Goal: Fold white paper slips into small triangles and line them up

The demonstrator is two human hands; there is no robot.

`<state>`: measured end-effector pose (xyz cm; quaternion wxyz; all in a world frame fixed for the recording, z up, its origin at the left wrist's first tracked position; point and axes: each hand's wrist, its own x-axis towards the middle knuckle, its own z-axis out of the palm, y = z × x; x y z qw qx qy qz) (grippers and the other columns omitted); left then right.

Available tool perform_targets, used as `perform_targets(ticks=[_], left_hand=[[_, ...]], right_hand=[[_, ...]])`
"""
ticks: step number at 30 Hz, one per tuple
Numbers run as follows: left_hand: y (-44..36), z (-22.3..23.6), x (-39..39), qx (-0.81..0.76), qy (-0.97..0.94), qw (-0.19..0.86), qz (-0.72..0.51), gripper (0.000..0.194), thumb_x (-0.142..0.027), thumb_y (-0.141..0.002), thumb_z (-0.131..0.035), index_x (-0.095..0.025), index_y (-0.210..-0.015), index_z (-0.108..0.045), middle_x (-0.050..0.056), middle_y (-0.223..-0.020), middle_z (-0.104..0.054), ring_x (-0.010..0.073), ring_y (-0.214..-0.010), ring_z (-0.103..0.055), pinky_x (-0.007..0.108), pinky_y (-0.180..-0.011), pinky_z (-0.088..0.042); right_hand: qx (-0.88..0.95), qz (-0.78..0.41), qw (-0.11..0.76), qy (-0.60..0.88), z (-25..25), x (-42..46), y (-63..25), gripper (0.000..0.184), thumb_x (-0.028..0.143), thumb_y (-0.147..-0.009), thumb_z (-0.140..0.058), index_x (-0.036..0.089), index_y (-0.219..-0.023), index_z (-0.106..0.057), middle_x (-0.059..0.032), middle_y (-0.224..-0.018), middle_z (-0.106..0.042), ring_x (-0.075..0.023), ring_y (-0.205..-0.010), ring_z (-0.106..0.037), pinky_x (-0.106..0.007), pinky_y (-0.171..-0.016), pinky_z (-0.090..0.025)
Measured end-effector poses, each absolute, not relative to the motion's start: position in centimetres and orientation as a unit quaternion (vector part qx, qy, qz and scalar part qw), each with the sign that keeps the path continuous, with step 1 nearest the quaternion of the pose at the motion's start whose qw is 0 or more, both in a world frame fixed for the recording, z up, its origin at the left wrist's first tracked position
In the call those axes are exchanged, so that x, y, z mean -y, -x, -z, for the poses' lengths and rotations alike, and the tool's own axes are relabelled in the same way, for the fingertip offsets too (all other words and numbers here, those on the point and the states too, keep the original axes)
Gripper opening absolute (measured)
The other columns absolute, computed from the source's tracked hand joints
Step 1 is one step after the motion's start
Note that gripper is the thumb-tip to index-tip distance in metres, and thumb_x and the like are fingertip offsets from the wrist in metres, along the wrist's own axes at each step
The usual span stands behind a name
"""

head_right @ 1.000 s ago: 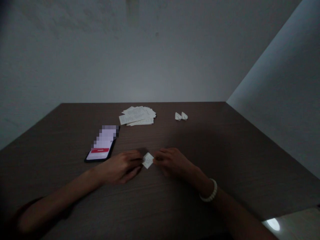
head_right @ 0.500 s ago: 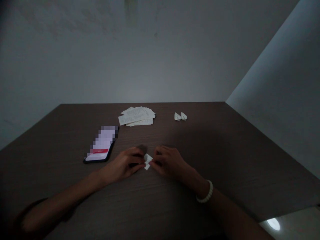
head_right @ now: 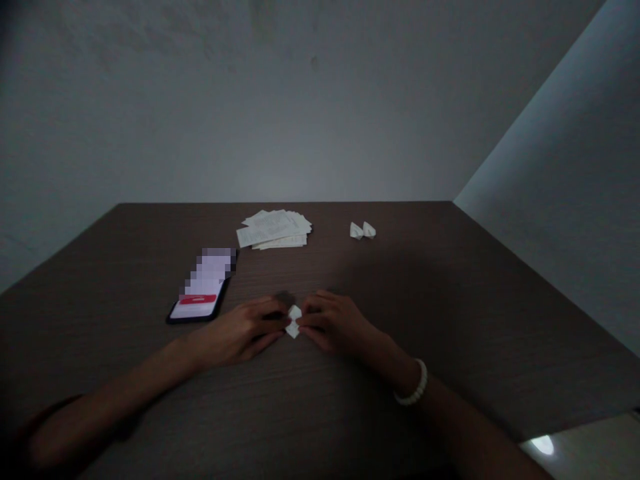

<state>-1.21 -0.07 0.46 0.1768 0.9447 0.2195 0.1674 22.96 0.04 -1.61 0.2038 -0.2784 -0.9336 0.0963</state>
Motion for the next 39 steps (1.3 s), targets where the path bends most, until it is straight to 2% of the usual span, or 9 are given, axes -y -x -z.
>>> perform_targets(ticks=[7,18,24,27,33,39], left_hand=[[1.4,-0.4,0.4,-0.225,-0.953,0.141,-0.144,0.023,-0.016,-0.091,-0.049,-0.014,-0.105,-0.067,0.01,-0.099,-0.058,0.0226,-0.095,-0.057,0.04,-0.087,-0.05],[1.0,-0.6,0.1,-0.252,-0.933,0.189,-0.175,0.02,-0.014,-0.09,-0.05,-0.015,-0.095,-0.07,0.008,-0.1,-0.061,0.02,-0.094,-0.058,0.036,-0.086,-0.049],[1.3,-1.0,0.2,-0.233,-0.932,0.204,-0.19,0.021,-0.01,-0.088,-0.049,-0.014,-0.089,-0.07,0.008,-0.101,-0.065,0.0207,-0.098,-0.059,0.037,-0.088,-0.05],[1.4,-1.1,0.3,-0.222,-0.931,0.206,-0.206,0.024,-0.009,-0.088,-0.048,-0.016,-0.092,-0.071,0.008,-0.1,-0.067,0.0207,-0.099,-0.06,0.037,-0.091,-0.05],[1.4,-0.8,0.2,-0.231,-0.934,0.189,-0.197,0.022,-0.009,-0.087,-0.05,-0.015,-0.088,-0.071,0.008,-0.101,-0.067,0.0207,-0.099,-0.061,0.037,-0.092,-0.05],[1.5,-0.5,0.6,-0.232,-0.946,0.138,-0.176,0.023,-0.012,-0.088,-0.047,-0.012,-0.09,-0.07,0.011,-0.103,-0.066,0.0222,-0.1,-0.06,0.039,-0.09,-0.052]], right_hand=[[0.94,-0.072,0.164,0.291,1.1,0.0,-23.0,0.019,0.027,-0.094,-0.05,0.022,-0.092,-0.068,-0.0035,-0.094,-0.062,-0.0159,-0.084,-0.053,-0.029,-0.073,-0.041],[0.913,-0.087,0.205,0.342,1.4,0.5,-21.8,0.017,0.028,-0.091,-0.056,0.019,-0.08,-0.066,-0.0032,-0.086,-0.061,-0.016,-0.082,-0.051,-0.028,-0.068,-0.038],[0.908,-0.116,0.214,0.341,1.4,0.4,-21.9,0.012,0.025,-0.09,-0.057,0.022,-0.092,-0.068,-0.0028,-0.089,-0.062,-0.0161,-0.084,-0.051,-0.028,-0.071,-0.039],[0.911,-0.121,0.202,0.338,1.3,0.4,-22.0,0.013,0.024,-0.09,-0.056,0.022,-0.09,-0.069,-0.0029,-0.089,-0.062,-0.0162,-0.085,-0.052,-0.027,-0.069,-0.038],[0.911,-0.121,0.187,0.347,0.8,0.6,-21.9,0.014,0.025,-0.091,-0.057,0.022,-0.09,-0.07,-0.0032,-0.09,-0.061,-0.0155,-0.086,-0.052,-0.026,-0.069,-0.039],[0.914,-0.103,0.214,0.329,1.3,0.4,-22.1,0.015,0.028,-0.091,-0.057,0.023,-0.087,-0.07,-0.0024,-0.086,-0.062,-0.0155,-0.083,-0.052,-0.027,-0.068,-0.038]])
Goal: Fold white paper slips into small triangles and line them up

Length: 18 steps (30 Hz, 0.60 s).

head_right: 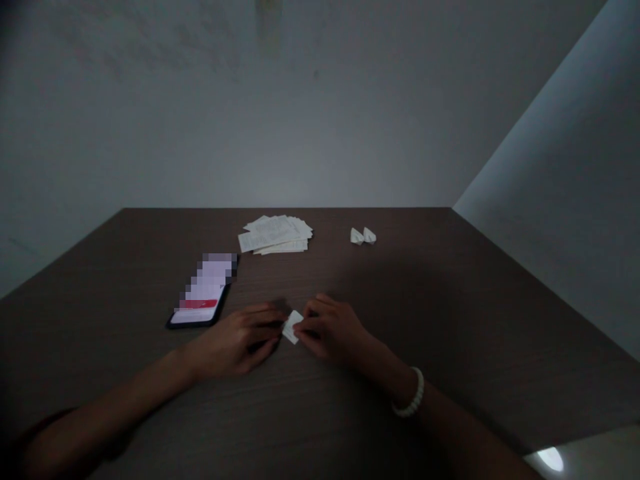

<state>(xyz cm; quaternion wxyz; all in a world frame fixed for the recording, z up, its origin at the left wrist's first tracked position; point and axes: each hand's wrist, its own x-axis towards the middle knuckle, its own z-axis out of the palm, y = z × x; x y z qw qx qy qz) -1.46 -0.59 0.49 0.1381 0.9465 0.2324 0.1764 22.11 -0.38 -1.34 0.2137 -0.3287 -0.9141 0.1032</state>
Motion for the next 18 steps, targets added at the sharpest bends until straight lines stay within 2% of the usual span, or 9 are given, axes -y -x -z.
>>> perform_targets(ticks=[9,14,18], left_hand=[[1.3,0.0,0.9,-0.252,-0.948,0.086,-0.175,0.021,-0.013,-0.088,-0.047,-0.012,-0.086,-0.068,0.01,-0.093,-0.062,0.0219,-0.092,-0.059,0.038,-0.082,-0.054],[1.0,0.9,1.4,-0.223,-0.962,0.042,-0.149,0.024,-0.012,-0.091,-0.045,-0.009,-0.105,-0.064,0.011,-0.094,-0.06,0.0241,-0.096,-0.056,0.039,-0.085,-0.053],[0.8,1.0,1.5,-0.211,-0.968,0.053,-0.126,0.024,-0.01,-0.09,-0.044,-0.008,-0.106,-0.062,0.011,-0.092,-0.059,0.022,-0.087,-0.055,0.035,-0.08,-0.053]], right_hand=[[0.917,-0.081,0.189,0.341,1.3,0.2,-22.3,0.016,0.032,-0.091,-0.058,0.022,-0.085,-0.069,-0.0028,-0.086,-0.062,-0.0156,-0.083,-0.051,-0.026,-0.066,-0.037],[0.911,-0.101,0.198,0.348,1.4,0.3,-22.3,0.015,0.03,-0.089,-0.058,0.021,-0.083,-0.069,-0.0028,-0.085,-0.06,-0.0152,-0.082,-0.051,-0.026,-0.066,-0.038],[0.904,-0.109,0.215,0.354,2.1,0.4,-22.6,0.015,0.032,-0.089,-0.059,0.024,-0.087,-0.071,-0.0027,-0.085,-0.06,-0.016,-0.083,-0.051,-0.027,-0.067,-0.038]])
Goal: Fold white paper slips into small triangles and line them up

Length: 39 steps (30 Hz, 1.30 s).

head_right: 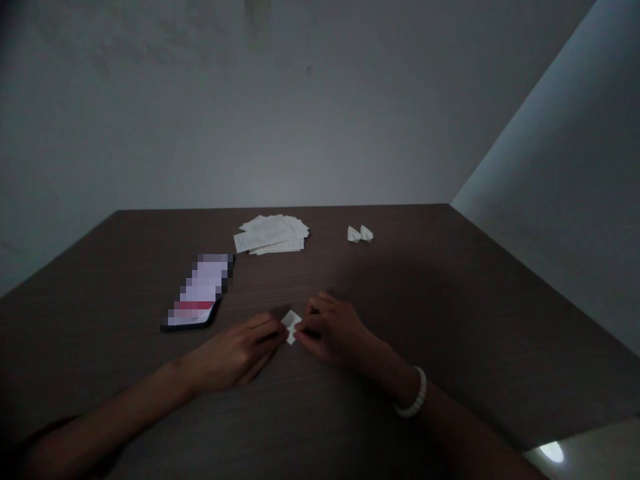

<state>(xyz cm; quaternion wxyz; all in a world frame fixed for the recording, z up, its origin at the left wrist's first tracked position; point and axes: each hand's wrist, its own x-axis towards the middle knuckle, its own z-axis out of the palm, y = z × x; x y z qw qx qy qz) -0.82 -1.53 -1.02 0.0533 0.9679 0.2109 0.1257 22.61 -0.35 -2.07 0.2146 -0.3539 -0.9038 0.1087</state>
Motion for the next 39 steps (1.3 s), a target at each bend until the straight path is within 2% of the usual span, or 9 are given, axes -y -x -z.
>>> perform_targets(ticks=[10,14,19,23,29,34,39], left_hand=[[0.7,0.6,2.1,-0.237,-0.962,0.051,-0.125,0.023,-0.013,-0.086,-0.046,-0.009,-0.101,-0.063,0.011,-0.094,-0.06,0.0229,-0.088,-0.056,0.036,-0.079,-0.053],[0.5,1.0,2.4,-0.234,-0.963,-0.008,-0.132,0.024,-0.015,-0.088,-0.043,-0.008,-0.096,-0.064,0.012,-0.088,-0.062,0.0239,-0.084,-0.055,0.038,-0.074,-0.052],[0.3,1.3,2.7,-0.21,-0.965,-0.09,-0.133,0.026,-0.013,-0.091,-0.04,-0.01,-0.081,-0.064,0.01,-0.075,-0.062,0.0218,-0.072,-0.054,0.036,-0.065,-0.051],[0.3,1.5,2.9,-0.194,-0.962,-0.138,-0.134,0.029,-0.01,-0.092,-0.038,-0.01,-0.082,-0.064,0.011,-0.076,-0.065,0.0215,-0.073,-0.057,0.034,-0.063,-0.051],[0.5,1.6,2.7,-0.211,-0.966,-0.063,-0.133,0.026,-0.015,-0.09,-0.04,-0.008,-0.087,-0.064,0.012,-0.081,-0.065,0.0228,-0.076,-0.059,0.037,-0.07,-0.055],[0.4,1.0,2.8,-0.237,-0.963,0.001,-0.132,0.022,-0.014,-0.087,-0.044,-0.007,-0.098,-0.063,0.012,-0.088,-0.062,0.0249,-0.085,-0.057,0.039,-0.077,-0.054],[0.3,0.5,2.6,-0.261,-0.955,0.062,-0.126,0.026,-0.012,-0.086,-0.046,-0.009,-0.106,-0.061,0.011,-0.094,-0.057,0.0246,-0.093,-0.054,0.038,-0.083,-0.052]], right_hand=[[0.884,-0.078,0.235,0.397,2.0,0.4,-22.9,0.02,0.041,-0.083,-0.067,0.024,-0.075,-0.073,-0.0013,-0.073,-0.061,-0.0162,-0.078,-0.051,-0.027,-0.059,-0.034],[0.885,-0.083,0.23,0.397,2.1,0.4,-23.0,0.024,0.043,-0.082,-0.068,0.023,-0.071,-0.072,-0.001,-0.069,-0.062,-0.0159,-0.076,-0.051,-0.026,-0.06,-0.035],[0.884,-0.085,0.223,0.401,2.2,0.4,-23.0,0.023,0.043,-0.082,-0.067,0.023,-0.073,-0.072,-0.0014,-0.071,-0.062,-0.0166,-0.079,-0.053,-0.027,-0.06,-0.036],[0.884,-0.08,0.224,0.403,1.9,0.4,-22.8,0.023,0.043,-0.082,-0.067,0.022,-0.072,-0.072,-0.002,-0.071,-0.062,-0.0167,-0.077,-0.052,-0.027,-0.06,-0.035],[0.89,-0.066,0.196,0.405,1.6,0.4,-22.8,0.024,0.043,-0.083,-0.067,0.022,-0.072,-0.071,-0.0017,-0.069,-0.062,-0.0167,-0.077,-0.051,-0.026,-0.058,-0.032],[0.908,-0.05,0.192,0.369,1.7,0.5,-23.0,0.025,0.041,-0.086,-0.063,0.02,-0.074,-0.068,-0.0025,-0.077,-0.063,-0.017,-0.08,-0.051,-0.028,-0.063,-0.035],[0.924,-0.046,0.2,0.323,1.6,0.5,-23.1,0.017,0.035,-0.09,-0.059,0.021,-0.091,-0.068,-0.0037,-0.088,-0.064,-0.0178,-0.085,-0.05,-0.029,-0.07,-0.038]])
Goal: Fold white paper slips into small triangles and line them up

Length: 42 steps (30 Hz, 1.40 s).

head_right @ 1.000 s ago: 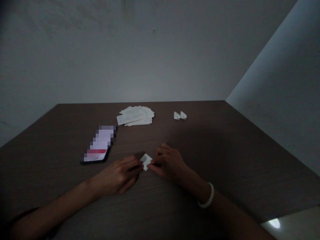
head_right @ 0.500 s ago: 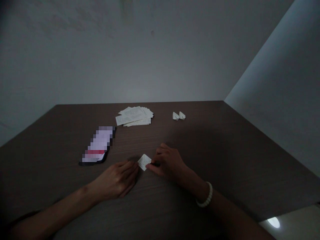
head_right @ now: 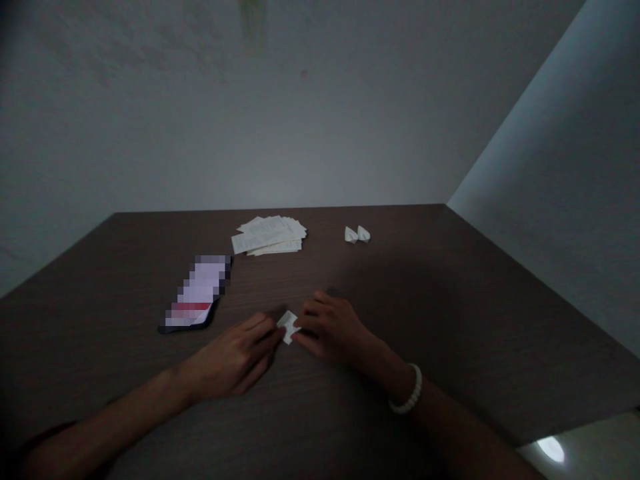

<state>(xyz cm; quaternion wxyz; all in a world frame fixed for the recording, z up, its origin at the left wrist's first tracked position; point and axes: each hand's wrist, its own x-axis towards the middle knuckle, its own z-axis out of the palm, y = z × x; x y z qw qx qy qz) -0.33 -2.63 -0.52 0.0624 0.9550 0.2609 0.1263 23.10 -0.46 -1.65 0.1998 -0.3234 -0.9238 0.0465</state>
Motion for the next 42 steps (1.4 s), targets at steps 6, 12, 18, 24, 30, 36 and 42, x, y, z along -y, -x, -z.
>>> perform_targets(ticks=[6,12,18,24,30,36,42], left_hand=[[0.43,0.79,2.28,-0.268,-0.951,0.077,-0.133,0.029,-0.012,-0.086,-0.045,-0.008,-0.11,-0.059,0.012,-0.095,-0.055,0.0244,-0.091,-0.052,0.039,-0.081,-0.052],[0.39,0.83,2.26,-0.279,-0.948,0.066,-0.137,0.028,-0.015,-0.086,-0.045,-0.008,-0.108,-0.062,0.012,-0.094,-0.055,0.0245,-0.089,-0.052,0.039,-0.079,-0.051],[0.47,1.04,2.16,-0.295,-0.942,-0.012,-0.162,0.02,-0.02,-0.086,-0.048,-0.012,-0.083,-0.066,0.01,-0.081,-0.057,0.0245,-0.082,-0.05,0.041,-0.072,-0.047],[0.37,1.19,2.15,-0.298,-0.935,-0.033,-0.192,0.022,-0.019,-0.087,-0.047,-0.013,-0.079,-0.067,0.009,-0.078,-0.058,0.0229,-0.08,-0.05,0.038,-0.071,-0.047],[0.3,1.33,2.25,-0.314,-0.929,-0.02,-0.197,0.019,-0.017,-0.085,-0.05,-0.013,-0.081,-0.068,0.009,-0.078,-0.058,0.0223,-0.08,-0.052,0.038,-0.071,-0.049],[0.17,1.26,2.37,-0.318,-0.926,-0.024,-0.202,0.021,-0.018,-0.087,-0.048,-0.013,-0.08,-0.067,0.009,-0.077,-0.058,0.0213,-0.078,-0.052,0.037,-0.07,-0.05],[0.22,1.4,2.26,-0.326,-0.921,0.003,-0.211,0.021,-0.017,-0.088,-0.047,-0.013,-0.081,-0.066,0.008,-0.078,-0.058,0.0203,-0.076,-0.051,0.034,-0.066,-0.048]], right_hand=[[0.935,-0.045,0.167,0.309,1.14,0.4,-22.85,0.016,0.03,-0.093,-0.055,0.024,-0.094,-0.069,-0.0034,-0.088,-0.061,-0.017,-0.084,-0.049,-0.03,-0.071,-0.038],[0.927,-0.039,0.17,0.331,1.19,0.5,-22.77,0.016,0.032,-0.091,-0.058,0.023,-0.087,-0.071,-0.0033,-0.085,-0.061,-0.0176,-0.084,-0.05,-0.029,-0.067,-0.037],[0.906,-0.048,0.198,0.37,1.9,0.38,-22.82,0.022,0.039,-0.087,-0.063,0.021,-0.077,-0.071,-0.0024,-0.076,-0.063,-0.0172,-0.081,-0.052,-0.028,-0.063,-0.037],[0.893,-0.058,0.206,0.395,1.58,0.52,-22.77,0.019,0.039,-0.082,-0.068,0.021,-0.076,-0.071,-0.0019,-0.074,-0.064,-0.0173,-0.08,-0.053,-0.028,-0.061,-0.035],[0.886,-0.072,0.2,0.412,1.57,0.44,-22.78,0.022,0.043,-0.081,-0.069,0.022,-0.076,-0.071,-0.0017,-0.078,-0.065,-0.0172,-0.081,-0.053,-0.027,-0.061,-0.034],[0.89,-0.071,0.185,0.41,1.14,0.51,-22.69,0.02,0.041,-0.082,-0.069,0.022,-0.076,-0.071,-0.0016,-0.076,-0.064,-0.017,-0.08,-0.053,-0.027,-0.06,-0.033],[0.858,-0.135,0.208,0.45,1.2,0.34,-22.19,0.017,0.036,-0.073,-0.078,0.021,-0.073,-0.069,0.0,-0.076,-0.067,-0.0165,-0.079,-0.055,-0.026,-0.063,-0.036]])
